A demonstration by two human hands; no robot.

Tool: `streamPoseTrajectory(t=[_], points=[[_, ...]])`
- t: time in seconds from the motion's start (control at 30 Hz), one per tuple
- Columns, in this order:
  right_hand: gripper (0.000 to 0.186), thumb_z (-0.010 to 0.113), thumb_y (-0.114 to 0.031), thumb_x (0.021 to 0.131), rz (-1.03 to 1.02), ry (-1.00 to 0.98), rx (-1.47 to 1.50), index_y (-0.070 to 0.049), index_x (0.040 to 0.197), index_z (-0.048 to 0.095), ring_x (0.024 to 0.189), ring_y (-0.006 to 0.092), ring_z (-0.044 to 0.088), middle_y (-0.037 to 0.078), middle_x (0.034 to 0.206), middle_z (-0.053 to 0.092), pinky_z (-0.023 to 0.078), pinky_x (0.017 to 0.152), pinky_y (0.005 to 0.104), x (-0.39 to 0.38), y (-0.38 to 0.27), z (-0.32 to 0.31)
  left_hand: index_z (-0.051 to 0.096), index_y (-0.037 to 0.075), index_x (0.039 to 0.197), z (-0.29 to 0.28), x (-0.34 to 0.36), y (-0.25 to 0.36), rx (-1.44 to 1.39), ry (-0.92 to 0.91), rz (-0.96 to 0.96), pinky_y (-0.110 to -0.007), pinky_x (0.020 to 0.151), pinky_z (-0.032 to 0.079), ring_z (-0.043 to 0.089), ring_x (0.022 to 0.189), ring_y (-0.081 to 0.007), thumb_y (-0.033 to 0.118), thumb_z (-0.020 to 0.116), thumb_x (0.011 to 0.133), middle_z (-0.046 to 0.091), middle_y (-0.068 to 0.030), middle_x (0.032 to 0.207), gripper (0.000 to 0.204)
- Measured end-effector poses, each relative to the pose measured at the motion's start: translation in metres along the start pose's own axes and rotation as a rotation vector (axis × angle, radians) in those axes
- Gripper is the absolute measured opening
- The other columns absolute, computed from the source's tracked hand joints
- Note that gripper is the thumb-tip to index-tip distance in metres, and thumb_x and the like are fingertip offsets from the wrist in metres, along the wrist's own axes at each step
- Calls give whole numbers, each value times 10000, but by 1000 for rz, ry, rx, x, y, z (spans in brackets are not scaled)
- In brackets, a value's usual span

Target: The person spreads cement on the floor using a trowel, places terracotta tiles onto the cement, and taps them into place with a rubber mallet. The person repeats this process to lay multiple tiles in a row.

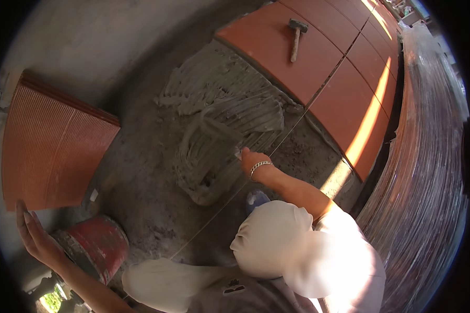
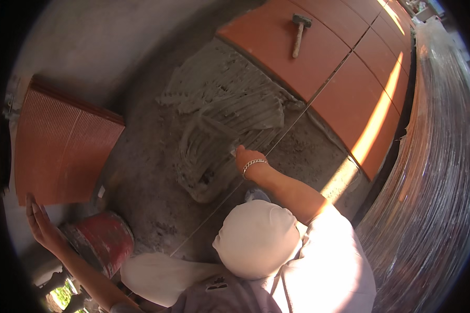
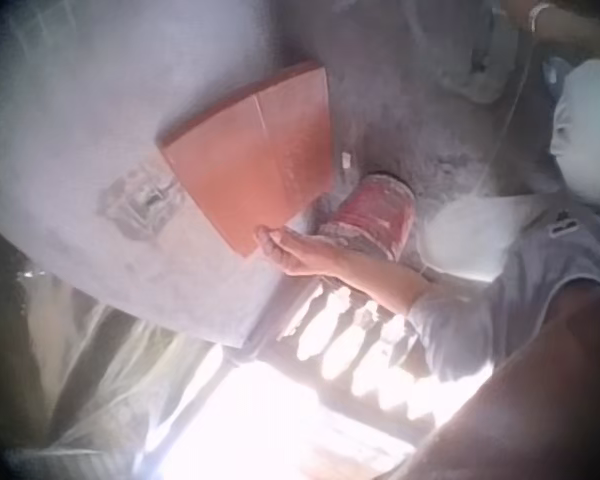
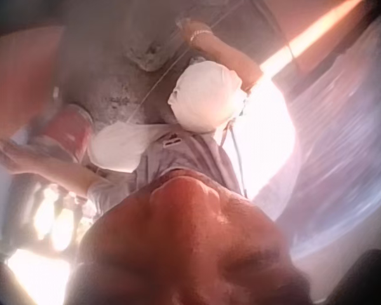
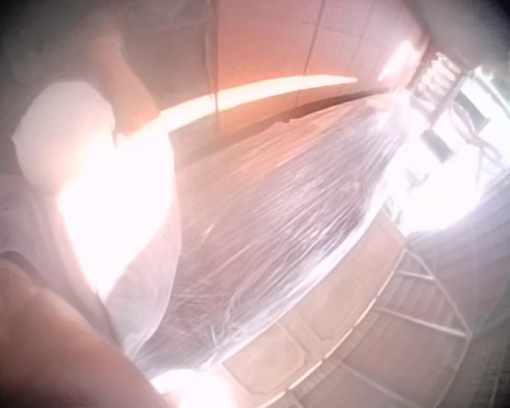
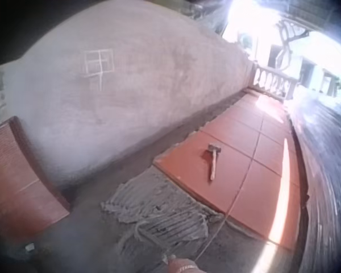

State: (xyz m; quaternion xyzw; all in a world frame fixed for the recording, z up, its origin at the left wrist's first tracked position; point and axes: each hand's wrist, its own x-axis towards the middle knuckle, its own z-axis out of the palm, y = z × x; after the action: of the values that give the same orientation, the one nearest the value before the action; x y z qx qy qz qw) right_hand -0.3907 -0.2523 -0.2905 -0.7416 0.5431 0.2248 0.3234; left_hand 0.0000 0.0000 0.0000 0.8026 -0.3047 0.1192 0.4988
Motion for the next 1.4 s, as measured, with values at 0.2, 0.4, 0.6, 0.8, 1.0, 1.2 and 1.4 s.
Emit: streamPoseTrajectory(t=[0.2, 0.4, 0.6, 0.8, 1.0, 1.2, 1.4], points=[[380, 554, -269, 954, 267, 326, 290, 43, 1157, 479, 971, 445, 668, 318, 1060, 657, 525, 866, 503, 3, 45, -32, 540, -24, 1357, -42, 2, 2, 291, -10, 71, -377, 1130, 350, 466, 1347, -242, 203, 446, 1028, 548, -127, 1402, 411], [321, 533, -177, 955, 405, 545, 1089, 68, 1158, 490, 863, 355, 701, 255, 1045, 657, 565, 732, 456, 12, 65, -33, 535, -1, 1371, -39, -3, -24, 79, 1, -155, -424, 1141, 341, 463, 1353, -235, 263, 449, 1031, 537, -123, 1414, 438], [304, 571, -126, 951, 481, 494, 1555, 64, 1173, 486, 749, 236, 705, 172, 941, 654, 562, 521, 329, 29, 20, -40, 512, -15, 1385, -33, 0, -13, 76, -139, 0, -410, 1145, 331, 452, 1361, -244, 277, 453, 1028, 517, -144, 1426, 465], [415, 604, -211, 962, 779, 579, 1057, 38, 1276, 498, 1006, 327, 690, 243, 1121, 665, 573, 771, 423, 57, 22, -31, 483, -10, 1414, -56, 7, -19, 115, -204, -18, -374, 1142, 320, 427, 1380, -224, 266, 422, 1051, 479, -129, 1465, 460], [520, 618, -263, 947, 48, -340, -607, 12, 1348, 431, 1161, 340, 627, 272, 1318, 564, 529, 936, 461, 114, 16, -20, 480, -13, 1416, -67, 8, -31, 60, -213, -37, -355, 1136, 317, 436, 1366, -213, 252, 432, 1048, 490, -126, 1455, 456], [509, 605, -262, 949, 189, 94, 274, 60, 1296, 416, 1157, 408, 609, 318, 1238, 589, 528, 941, 472, 65, -13, -9, 521, -27, 1373, -70, 9, -30, 197, -228, 33, -361, 1108, 342, 451, 1352, -234, 226, 456, 1025, 520, -147, 1427, 436], [446, 571, -237, 953, 183, 129, 477, 77, 1226, 411, 1090, 452, 628, 360, 1159, 603, 544, 894, 493, 34, -51, 1, 534, -30, 1357, -98, 7, -33, 88, -148, -37, -349, 1090, 361, 486, 1321, -222, 193, 502, 1009, 543, -132, 1407, 414]])
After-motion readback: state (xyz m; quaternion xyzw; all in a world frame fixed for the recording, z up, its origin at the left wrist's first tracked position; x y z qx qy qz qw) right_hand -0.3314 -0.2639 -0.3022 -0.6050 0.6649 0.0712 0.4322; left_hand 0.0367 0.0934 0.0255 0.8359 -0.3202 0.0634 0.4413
